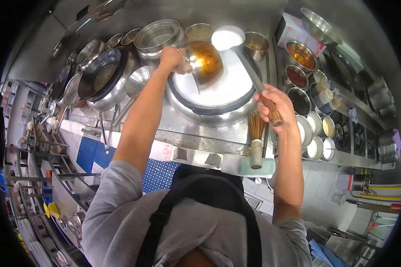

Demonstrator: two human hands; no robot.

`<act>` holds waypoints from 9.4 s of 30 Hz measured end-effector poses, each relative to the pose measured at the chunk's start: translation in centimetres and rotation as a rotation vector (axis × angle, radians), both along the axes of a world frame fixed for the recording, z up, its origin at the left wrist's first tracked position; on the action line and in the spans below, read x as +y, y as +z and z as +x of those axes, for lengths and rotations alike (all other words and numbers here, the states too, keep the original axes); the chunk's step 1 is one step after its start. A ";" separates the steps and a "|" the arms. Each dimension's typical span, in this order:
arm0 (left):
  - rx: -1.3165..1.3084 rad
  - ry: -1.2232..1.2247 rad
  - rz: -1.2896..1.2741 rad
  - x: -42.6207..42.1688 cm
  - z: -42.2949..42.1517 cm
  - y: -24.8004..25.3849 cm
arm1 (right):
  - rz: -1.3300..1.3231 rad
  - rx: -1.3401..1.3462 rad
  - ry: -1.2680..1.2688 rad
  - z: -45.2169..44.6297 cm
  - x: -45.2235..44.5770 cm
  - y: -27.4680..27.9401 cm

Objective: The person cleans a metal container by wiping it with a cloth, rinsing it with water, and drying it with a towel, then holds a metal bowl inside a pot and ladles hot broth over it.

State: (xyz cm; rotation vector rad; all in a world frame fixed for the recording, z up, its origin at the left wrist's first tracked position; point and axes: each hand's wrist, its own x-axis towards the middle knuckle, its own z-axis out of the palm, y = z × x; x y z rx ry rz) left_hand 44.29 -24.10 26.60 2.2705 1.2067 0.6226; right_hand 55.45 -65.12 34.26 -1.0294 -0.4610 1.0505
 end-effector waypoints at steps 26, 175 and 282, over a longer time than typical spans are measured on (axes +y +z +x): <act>0.098 0.028 0.018 -0.6 -1.2 1.7 | -0.466 -0.984 -0.200 0.9 1.1 -11.7; 0.123 0.015 0.101 -5.1 5.3 4.4 | -0.095 -0.165 -0.005 -1.7 -1.7 0.3; -0.868 -0.019 -1.261 -6.5 -27.4 -14.4 | -1.068 -1.500 0.168 -27.2 -6.7 -68.1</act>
